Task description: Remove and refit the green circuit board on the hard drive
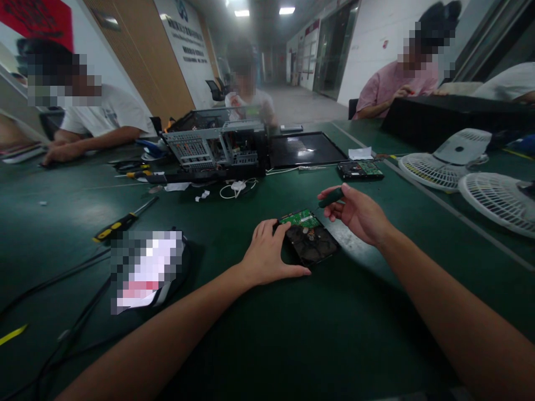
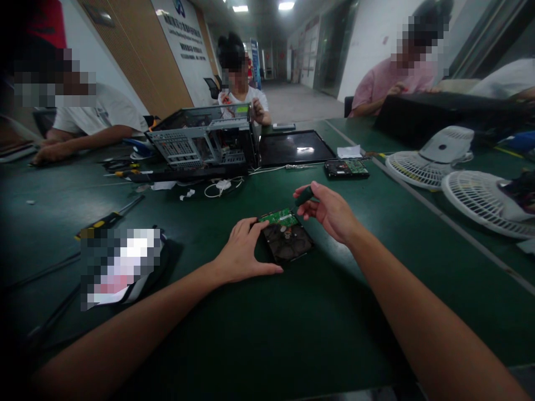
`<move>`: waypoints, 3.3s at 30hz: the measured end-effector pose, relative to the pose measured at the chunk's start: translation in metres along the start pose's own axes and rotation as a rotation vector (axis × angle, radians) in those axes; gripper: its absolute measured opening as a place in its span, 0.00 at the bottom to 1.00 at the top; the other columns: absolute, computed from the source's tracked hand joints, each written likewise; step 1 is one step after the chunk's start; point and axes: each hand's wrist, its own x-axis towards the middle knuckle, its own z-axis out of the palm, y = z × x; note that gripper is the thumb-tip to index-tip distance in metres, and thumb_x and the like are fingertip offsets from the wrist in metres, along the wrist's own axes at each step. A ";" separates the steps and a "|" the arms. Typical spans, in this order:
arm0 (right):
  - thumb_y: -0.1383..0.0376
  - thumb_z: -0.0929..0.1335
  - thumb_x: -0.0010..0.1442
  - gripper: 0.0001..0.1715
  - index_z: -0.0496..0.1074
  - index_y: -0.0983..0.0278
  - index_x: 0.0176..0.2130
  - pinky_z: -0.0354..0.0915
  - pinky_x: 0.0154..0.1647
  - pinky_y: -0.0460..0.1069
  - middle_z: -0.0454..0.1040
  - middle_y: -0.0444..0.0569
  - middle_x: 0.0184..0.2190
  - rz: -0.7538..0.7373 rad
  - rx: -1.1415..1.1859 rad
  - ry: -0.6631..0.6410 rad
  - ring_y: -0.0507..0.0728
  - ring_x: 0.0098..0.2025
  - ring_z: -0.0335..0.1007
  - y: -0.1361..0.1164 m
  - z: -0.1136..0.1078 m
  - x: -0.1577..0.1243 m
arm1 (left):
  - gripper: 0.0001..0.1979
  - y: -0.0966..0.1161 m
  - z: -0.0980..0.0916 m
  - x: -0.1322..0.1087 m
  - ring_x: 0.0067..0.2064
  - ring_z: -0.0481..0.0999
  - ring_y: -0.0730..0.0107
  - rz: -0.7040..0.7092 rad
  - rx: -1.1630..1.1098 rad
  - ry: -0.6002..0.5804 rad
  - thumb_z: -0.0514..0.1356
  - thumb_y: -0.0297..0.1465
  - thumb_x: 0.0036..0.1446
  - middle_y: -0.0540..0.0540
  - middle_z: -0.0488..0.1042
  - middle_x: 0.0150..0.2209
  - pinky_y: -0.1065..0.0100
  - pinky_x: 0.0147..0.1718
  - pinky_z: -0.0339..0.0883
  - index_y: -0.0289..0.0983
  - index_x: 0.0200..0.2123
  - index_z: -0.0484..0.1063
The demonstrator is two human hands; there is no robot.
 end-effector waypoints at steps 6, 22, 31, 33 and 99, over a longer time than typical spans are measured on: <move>0.51 0.67 0.67 0.16 0.75 0.56 0.49 0.64 0.30 0.52 0.80 0.52 0.48 -0.064 -0.015 0.035 0.55 0.33 0.72 0.002 -0.001 -0.001 | 0.62 0.000 0.002 -0.002 0.71 0.51 0.33 0.014 0.023 -0.015 0.61 0.71 0.40 0.30 0.54 0.69 0.38 0.68 0.51 0.38 0.70 0.57; 0.51 0.63 0.68 0.21 0.76 0.60 0.48 0.68 0.38 0.55 0.79 0.56 0.48 -0.006 0.028 0.038 0.58 0.36 0.72 0.003 -0.005 0.003 | 0.62 -0.001 0.001 -0.002 0.71 0.51 0.32 0.008 0.025 -0.036 0.61 0.71 0.41 0.31 0.53 0.70 0.37 0.67 0.52 0.41 0.71 0.54; 0.54 0.65 0.67 0.16 0.76 0.61 0.46 0.67 0.36 0.54 0.79 0.56 0.47 -0.027 0.039 0.042 0.57 0.35 0.72 0.003 -0.004 0.002 | 0.62 -0.001 0.002 -0.001 0.71 0.51 0.32 0.006 0.028 -0.036 0.61 0.71 0.40 0.31 0.53 0.69 0.38 0.67 0.52 0.40 0.70 0.55; 0.54 0.65 0.67 0.16 0.76 0.61 0.45 0.67 0.36 0.54 0.79 0.55 0.46 -0.035 0.018 0.045 0.57 0.35 0.72 0.003 -0.004 0.002 | 0.63 0.000 0.002 -0.001 0.71 0.51 0.32 0.007 0.033 -0.033 0.61 0.71 0.40 0.31 0.53 0.69 0.38 0.67 0.52 0.40 0.70 0.55; 0.52 0.65 0.69 0.18 0.78 0.61 0.44 0.64 0.28 0.51 0.79 0.54 0.43 -0.017 0.028 0.003 0.55 0.30 0.73 0.003 0.002 0.000 | 0.63 -0.001 0.002 -0.001 0.71 0.51 0.33 0.009 0.057 -0.040 0.59 0.73 0.41 0.30 0.52 0.69 0.39 0.68 0.52 0.39 0.71 0.54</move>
